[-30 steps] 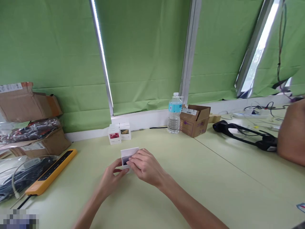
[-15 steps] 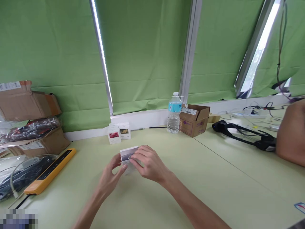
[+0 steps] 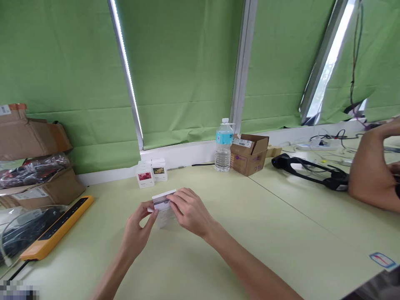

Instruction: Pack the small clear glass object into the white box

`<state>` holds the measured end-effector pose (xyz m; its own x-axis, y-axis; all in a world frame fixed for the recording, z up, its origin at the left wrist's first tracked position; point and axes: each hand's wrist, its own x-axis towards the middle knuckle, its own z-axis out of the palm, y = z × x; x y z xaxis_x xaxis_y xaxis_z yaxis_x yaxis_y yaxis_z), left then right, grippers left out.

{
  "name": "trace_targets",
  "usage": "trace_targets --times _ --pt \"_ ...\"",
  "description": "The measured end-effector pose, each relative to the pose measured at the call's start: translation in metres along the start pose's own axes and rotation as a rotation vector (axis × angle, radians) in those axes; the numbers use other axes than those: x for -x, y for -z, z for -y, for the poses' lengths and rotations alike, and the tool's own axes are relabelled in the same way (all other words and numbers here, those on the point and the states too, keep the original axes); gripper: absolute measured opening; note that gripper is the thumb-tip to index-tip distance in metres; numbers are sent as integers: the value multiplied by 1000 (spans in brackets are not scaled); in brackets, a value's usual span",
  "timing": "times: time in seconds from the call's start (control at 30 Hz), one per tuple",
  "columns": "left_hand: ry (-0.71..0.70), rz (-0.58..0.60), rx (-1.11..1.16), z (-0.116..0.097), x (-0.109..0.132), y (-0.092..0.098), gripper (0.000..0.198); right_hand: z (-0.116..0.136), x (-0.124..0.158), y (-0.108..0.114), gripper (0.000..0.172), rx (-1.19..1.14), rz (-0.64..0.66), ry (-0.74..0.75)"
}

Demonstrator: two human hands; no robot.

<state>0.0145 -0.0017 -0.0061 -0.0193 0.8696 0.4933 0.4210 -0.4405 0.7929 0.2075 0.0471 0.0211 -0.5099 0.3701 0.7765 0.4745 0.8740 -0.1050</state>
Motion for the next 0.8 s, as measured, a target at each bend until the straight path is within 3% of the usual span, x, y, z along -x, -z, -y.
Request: trace_targets --times 0.2,0.6,0.8 --pt "75 -76 20 -2 2 -5 25 1 4 -7 23 32 -13 -56" --pt "-35 -27 -159 12 6 -4 41 4 8 -12 29 -29 88 -127" --pt "35 45 -67 10 4 -6 37 9 7 -7 39 -186 97 -208"
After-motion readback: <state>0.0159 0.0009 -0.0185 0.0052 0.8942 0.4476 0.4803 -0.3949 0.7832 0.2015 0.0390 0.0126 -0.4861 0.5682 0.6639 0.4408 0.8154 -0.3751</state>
